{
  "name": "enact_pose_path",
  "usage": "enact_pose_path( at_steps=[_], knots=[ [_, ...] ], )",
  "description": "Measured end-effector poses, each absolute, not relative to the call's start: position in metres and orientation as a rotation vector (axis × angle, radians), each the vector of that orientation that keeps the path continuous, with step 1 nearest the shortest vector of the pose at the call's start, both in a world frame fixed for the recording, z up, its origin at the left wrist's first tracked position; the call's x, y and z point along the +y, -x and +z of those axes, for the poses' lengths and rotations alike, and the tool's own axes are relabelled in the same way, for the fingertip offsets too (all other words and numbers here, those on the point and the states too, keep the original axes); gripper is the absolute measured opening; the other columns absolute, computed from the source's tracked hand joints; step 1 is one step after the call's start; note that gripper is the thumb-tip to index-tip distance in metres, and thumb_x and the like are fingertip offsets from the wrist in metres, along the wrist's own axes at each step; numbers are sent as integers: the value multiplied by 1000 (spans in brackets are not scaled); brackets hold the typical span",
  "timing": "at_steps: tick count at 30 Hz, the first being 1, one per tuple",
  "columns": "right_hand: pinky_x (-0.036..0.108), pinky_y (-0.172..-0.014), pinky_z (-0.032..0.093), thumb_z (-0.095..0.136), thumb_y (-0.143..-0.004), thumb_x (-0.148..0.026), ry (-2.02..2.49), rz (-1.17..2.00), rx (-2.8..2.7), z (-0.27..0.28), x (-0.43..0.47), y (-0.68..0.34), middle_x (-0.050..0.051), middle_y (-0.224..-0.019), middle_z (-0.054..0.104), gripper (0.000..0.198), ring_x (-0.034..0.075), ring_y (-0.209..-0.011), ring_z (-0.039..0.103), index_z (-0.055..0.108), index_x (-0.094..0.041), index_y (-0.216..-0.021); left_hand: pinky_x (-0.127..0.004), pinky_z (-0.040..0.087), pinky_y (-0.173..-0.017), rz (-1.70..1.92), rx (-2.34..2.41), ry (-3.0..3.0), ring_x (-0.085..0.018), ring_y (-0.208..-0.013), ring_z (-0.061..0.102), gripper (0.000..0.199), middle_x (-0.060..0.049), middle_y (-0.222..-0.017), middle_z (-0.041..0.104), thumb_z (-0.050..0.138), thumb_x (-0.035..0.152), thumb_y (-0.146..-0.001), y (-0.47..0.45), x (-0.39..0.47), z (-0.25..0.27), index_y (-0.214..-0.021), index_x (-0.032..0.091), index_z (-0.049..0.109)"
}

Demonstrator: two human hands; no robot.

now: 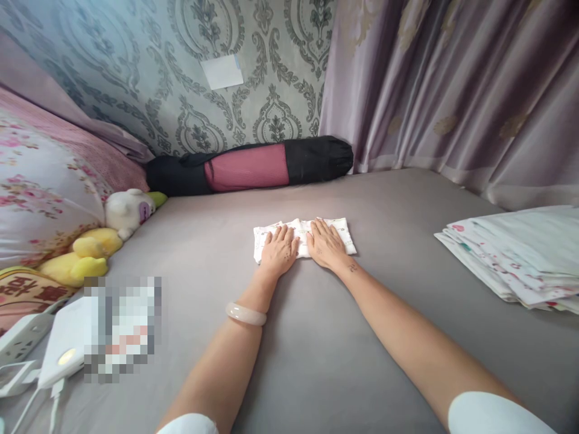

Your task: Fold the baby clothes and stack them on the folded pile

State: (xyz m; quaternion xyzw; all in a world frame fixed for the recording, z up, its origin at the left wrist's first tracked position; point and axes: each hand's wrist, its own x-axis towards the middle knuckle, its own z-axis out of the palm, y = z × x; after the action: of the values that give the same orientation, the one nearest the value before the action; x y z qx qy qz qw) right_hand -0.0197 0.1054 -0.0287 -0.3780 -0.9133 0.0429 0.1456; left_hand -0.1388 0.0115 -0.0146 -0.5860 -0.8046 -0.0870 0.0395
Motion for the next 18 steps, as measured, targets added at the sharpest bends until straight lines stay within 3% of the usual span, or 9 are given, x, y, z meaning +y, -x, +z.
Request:
enact_pose_path(
  at_steps=[18],
  knots=[
    [44,-119,12,19,-100,-37,1312,127,-2645,-22,113,13,15,-156,30,61,25,-145,24,33,-2,-148,-48,24,-116,-292,-2548,1574,-26,-141,35,54,-14,-149,43,20,41,-101,153,12,-28,-140,13,44]
  ],
)
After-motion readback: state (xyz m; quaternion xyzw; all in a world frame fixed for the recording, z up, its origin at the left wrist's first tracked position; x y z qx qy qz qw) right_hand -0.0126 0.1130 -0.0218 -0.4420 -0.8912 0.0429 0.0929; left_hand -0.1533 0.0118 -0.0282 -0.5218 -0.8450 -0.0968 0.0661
